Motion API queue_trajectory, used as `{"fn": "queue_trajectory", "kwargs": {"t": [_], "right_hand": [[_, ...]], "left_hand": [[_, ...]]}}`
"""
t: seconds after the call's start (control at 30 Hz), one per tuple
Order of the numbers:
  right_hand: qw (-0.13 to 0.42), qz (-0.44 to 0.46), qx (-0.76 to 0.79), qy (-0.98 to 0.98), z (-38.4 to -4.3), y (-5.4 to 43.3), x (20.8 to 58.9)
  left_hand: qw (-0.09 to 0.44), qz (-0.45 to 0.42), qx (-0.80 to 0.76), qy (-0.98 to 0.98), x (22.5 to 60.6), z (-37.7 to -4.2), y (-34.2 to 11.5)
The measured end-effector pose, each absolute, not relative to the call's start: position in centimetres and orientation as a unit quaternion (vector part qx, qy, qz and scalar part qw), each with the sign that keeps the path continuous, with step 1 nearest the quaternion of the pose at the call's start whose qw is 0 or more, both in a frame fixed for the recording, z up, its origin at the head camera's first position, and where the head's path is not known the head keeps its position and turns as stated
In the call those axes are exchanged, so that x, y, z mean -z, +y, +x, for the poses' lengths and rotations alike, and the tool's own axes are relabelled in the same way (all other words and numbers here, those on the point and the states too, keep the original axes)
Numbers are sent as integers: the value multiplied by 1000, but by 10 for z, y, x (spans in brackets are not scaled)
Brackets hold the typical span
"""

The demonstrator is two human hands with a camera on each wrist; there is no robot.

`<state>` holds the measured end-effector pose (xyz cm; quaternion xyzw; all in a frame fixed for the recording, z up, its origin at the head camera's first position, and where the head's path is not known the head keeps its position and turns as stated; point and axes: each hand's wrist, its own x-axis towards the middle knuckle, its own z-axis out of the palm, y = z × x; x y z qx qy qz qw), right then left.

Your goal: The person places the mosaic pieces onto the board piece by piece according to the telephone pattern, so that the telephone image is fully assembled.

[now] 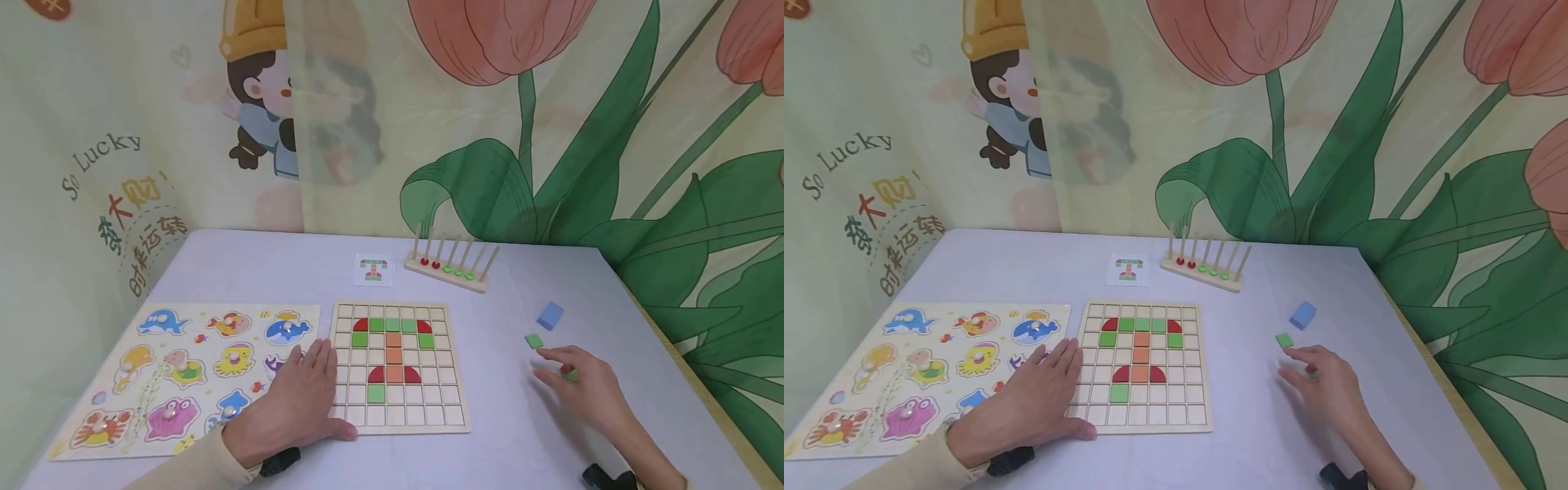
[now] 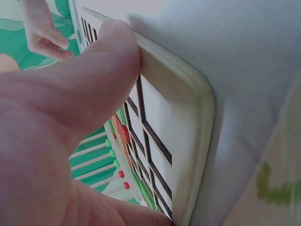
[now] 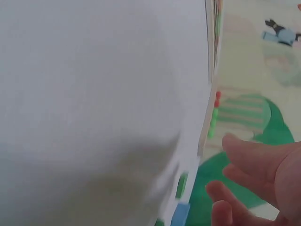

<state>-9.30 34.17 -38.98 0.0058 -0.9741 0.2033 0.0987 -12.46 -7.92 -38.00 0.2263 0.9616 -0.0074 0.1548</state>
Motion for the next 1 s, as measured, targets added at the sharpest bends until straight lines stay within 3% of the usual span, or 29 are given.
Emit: {"fn": "queue_trajectory", "kwargs": {"t": [0.2,0.6,1.0], "right_hand": [[90,-26,-181,-979,-91,370,389],[6,-66,-169,-983,-94,392,393],[29,-35,-140,-989,-95,390,399]], "left_hand": [[156,224,3,962,380,-124,-81],[153,230,1,961,381,-125,-82],[149,233,-1,961,382,-125,-80]]}}
